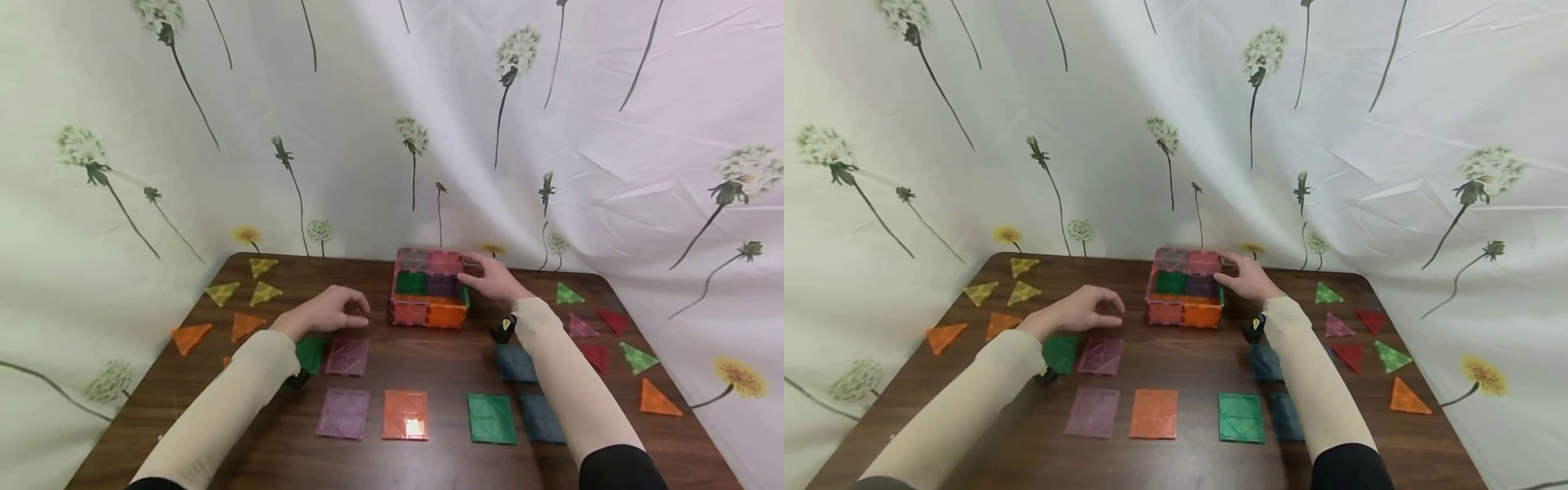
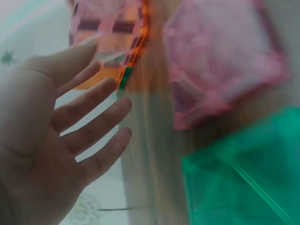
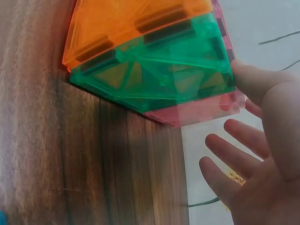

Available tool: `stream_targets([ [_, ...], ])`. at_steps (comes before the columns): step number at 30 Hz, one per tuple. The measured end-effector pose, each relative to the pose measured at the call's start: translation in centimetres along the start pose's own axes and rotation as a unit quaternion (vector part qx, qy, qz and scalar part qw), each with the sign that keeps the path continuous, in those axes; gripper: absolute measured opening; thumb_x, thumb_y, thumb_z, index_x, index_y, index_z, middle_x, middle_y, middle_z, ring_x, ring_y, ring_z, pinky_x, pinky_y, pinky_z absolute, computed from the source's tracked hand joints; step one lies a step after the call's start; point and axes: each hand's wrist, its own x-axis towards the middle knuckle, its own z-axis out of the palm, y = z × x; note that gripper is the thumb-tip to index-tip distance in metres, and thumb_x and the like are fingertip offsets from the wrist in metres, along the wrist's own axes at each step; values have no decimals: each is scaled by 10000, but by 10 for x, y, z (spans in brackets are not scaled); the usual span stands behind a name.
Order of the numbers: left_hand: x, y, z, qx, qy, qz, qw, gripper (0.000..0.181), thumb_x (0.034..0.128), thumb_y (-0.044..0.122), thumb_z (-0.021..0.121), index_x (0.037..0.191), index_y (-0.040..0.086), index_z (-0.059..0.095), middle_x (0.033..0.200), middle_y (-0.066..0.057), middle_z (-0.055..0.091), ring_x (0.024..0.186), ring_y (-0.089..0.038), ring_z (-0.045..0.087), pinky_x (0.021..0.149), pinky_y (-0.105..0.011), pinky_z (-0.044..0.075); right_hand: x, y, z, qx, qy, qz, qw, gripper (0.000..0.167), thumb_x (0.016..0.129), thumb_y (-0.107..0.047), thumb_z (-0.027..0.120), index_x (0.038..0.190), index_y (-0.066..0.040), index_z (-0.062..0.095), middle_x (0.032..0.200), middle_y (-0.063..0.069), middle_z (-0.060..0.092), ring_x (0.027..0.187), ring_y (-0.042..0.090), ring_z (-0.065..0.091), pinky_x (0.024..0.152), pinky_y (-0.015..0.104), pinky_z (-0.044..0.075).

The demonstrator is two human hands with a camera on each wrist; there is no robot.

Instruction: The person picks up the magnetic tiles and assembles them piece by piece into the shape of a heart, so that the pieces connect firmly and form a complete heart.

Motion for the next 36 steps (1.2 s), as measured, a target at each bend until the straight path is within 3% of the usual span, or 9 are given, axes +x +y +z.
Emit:
stream_targets([
  [3,-15,9,6,376,-472,226,9979,402,925,341,835,1237,110,727,1221,-64,677,1105,-264,636,932,-469,548,-2,2,1,17,91,48,9999,620,1060,-347,655,1609,-158,438,1604,139,472,1443,386,465,1152,600,408],
  [7,-32,17,18,759,-800,42,9939,583,834,386,913,1322,148,698,1361,-88,573,1249,-313,547,1023,-521,506,-3,4,4,157,129,45,9998,626,1064,-343,647,1618,-159,422,1571,162,506,1394,402,511,1095,595,468],
  [10,-41,17,24,804,-808,-65,9935,631,815,380,928,1356,163,685,1404,-90,531,1278,-318,507,1038,-535,489,-3,4,7,272,107,24,9996,621,1066,-331,646,1620,-164,420,1559,169,519,1370,408,536,1063,585,498],
  [13,-46,15,28,809,-743,16,9939,642,818,377,926,1370,161,680,1381,-72,541,1236,-289,503,1013,-524,493,-3,4,9,322,99,52,9994,621,1066,-340,645,1621,-177,421,1561,155,520,1363,398,546,1062,575,503],
  [21,-50,11,31,945,-614,179,9935,605,842,391,904,1355,150,691,1349,-47,585,1218,-267,534,1002,-511,506,-4,-1,8,345,114,109,9993,621,1070,-323,641,1626,-168,411,1555,161,525,1347,397,560,1063,571,505],
  [29,-43,21,25,522,-116,678,9963,488,871,390,865,1279,165,719,1397,-56,603,1302,-314,550,1055,-558,491,-5,0,7,343,150,121,9992,630,1070,-314,643,1631,-162,400,1552,179,525,1352,406,557,1074,576,498],
  [36,-13,40,8,539,520,1017,9920,466,885,364,832,1292,169,715,1435,-26,580,1306,-277,528,1021,-532,503,-4,-3,7,356,123,119,9992,624,1072,-300,640,1629,-148,400,1538,190,535,1351,409,560,1072,574,501],
])
